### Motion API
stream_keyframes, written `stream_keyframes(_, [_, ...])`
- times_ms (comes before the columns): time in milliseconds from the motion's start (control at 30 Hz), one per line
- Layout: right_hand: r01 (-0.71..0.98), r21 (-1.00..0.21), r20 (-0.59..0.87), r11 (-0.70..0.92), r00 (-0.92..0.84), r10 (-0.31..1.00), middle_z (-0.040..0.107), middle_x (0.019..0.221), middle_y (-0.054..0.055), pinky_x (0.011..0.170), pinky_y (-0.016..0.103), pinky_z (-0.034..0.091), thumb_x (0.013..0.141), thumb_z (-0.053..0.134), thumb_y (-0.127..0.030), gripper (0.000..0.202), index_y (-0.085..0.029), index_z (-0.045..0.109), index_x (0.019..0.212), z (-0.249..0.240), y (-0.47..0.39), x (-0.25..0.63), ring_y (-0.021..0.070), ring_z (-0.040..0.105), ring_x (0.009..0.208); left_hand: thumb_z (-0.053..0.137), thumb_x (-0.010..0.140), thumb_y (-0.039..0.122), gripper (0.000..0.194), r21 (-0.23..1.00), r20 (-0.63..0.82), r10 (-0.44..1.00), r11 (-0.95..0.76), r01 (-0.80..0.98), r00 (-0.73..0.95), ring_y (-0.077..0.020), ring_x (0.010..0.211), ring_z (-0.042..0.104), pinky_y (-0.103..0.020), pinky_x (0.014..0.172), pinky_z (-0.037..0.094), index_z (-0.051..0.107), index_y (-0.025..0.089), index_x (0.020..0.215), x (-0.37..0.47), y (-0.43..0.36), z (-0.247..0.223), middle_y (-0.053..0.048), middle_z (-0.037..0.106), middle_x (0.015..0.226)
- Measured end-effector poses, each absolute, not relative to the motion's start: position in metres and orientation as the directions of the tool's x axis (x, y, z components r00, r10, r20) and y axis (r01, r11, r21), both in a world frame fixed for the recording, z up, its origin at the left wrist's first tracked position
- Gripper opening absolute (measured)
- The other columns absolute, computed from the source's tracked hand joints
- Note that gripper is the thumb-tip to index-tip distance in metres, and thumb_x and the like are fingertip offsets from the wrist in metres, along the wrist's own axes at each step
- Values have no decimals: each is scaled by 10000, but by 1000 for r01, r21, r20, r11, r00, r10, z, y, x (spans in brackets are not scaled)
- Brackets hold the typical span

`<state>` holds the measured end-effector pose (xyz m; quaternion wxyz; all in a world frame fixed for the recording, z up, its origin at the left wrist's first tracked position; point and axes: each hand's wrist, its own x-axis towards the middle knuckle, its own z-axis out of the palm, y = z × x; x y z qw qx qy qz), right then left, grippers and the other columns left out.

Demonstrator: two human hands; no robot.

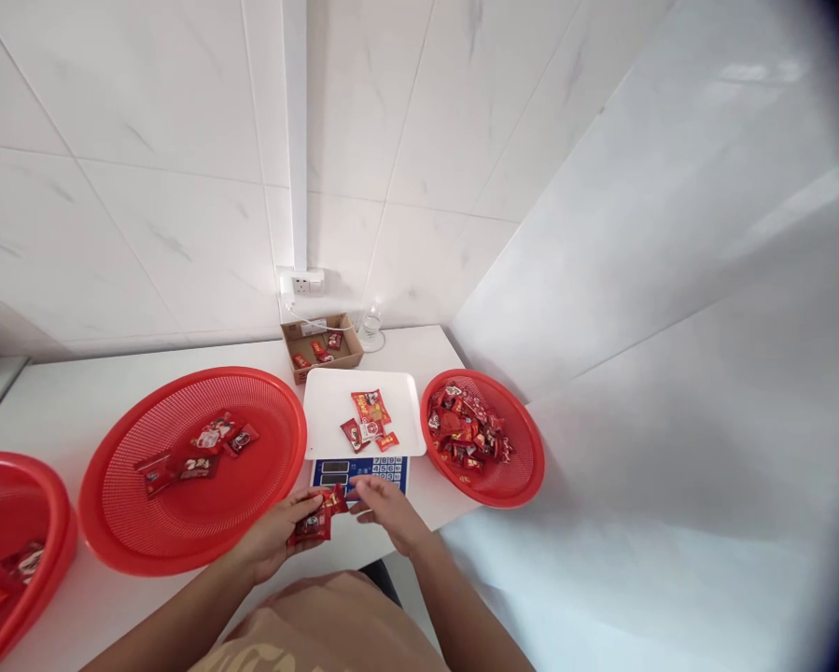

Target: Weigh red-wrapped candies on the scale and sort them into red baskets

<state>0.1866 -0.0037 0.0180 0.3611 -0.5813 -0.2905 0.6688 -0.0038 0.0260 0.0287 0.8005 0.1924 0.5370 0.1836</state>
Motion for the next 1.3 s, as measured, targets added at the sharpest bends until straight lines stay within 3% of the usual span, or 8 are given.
stream_keyframes(233, [-9, -813, -582, -582, -47, 812, 591, 607, -25, 569, 239, 399, 641, 690, -390, 271, -172, 553, 725, 17, -12, 176, 102, 535, 578, 701, 681, 416, 408, 537, -755, 468, 843, 25, 460, -118, 620, 573, -274, 628, 483, 574, 196, 1000, 0, 18, 28, -19, 648, 797])
stream_keyframes(500, [-339, -681, -719, -650, 140, 681, 619, 650, -10, 588, 221, 411, 573, 753, -388, 325, -173, 562, 723, -18, -29, 200, 89, 548, 578, 694, 686, 296, 367, 451, -797, 420, 892, -35, 433, -138, 643, 607, -288, 662, 493, 546, 180, 1001, -9, 18, 28, -16, 642, 739])
stream_keyframes(667, [-597, -646, -732, -476, 307, 608, 618, 641, -15, 555, 210, 437, 628, 748, -283, 243, -191, 542, 717, -16, -11, 224, 91, 566, 559, 652, 665, 165, 366, 445, -801, 412, 895, -29, 434, -145, 686, 630, -294, 689, 499, 518, 180, 1005, -12, 15, 20, -29, 660, 797])
stream_keyframes(833, [-676, -672, -648, -304, 337, 683, 660, 792, -3, 642, 233, 506, 658, 739, -234, 246, -211, 562, 828, 5, 19, 237, 126, 640, 730, 635, 667, 141, 352, 451, -790, 419, 892, -39, 448, -146, 686, 636, -293, 683, 498, 515, 181, 996, -9, 15, 20, -32, 661, 810])
stream_keyframes(967, [-618, -656, -686, -433, 250, 683, 668, 874, 15, 644, 241, 506, 680, 728, -282, 283, -217, 567, 902, 8, 15, 217, 123, 648, 724, 686, 635, 140, 324, 480, -776, 457, 875, -63, 435, -146, 699, 641, -293, 696, 491, 520, 188, 909, -8, 15, 21, -32, 669, 825])
stream_keyframes(1100, [-342, -656, -704, -672, -43, 709, 673, 849, 30, 633, 249, 475, 653, 737, -379, 338, -184, 611, 900, 4, -10, 182, 117, 632, 678, 758, 596, 201, 317, 511, -749, 490, 855, -81, 446, -154, 749, 644, -290, 736, 473, 527, 187, 813, -8, 14, 23, -26, 675, 804])
stream_keyframes(1200, [-124, -708, -666, -695, -210, 716, 673, 772, 14, 636, 255, 451, 620, 737, -429, 371, -169, 643, 868, 3, -23, 167, 120, 611, 657, 773, 602, 259, 311, 529, -717, 492, 845, -75, 494, -163, 775, 642, -304, 766, 459, 540, 182, 795, -8, 13, 22, -24, 669, 792])
stream_keyframes(1300, [-50, -741, -650, -670, -197, 734, 653, 668, -4, 603, 249, 424, 582, 744, -444, 347, -165, 640, 761, 4, -26, 165, 112, 572, 588, 776, 602, 288, 304, 567, -696, 512, 822, -51, 503, -166, 755, 636, -313, 749, 447, 557, 183, 785, -7, 11, 19, -1, 648, 771])
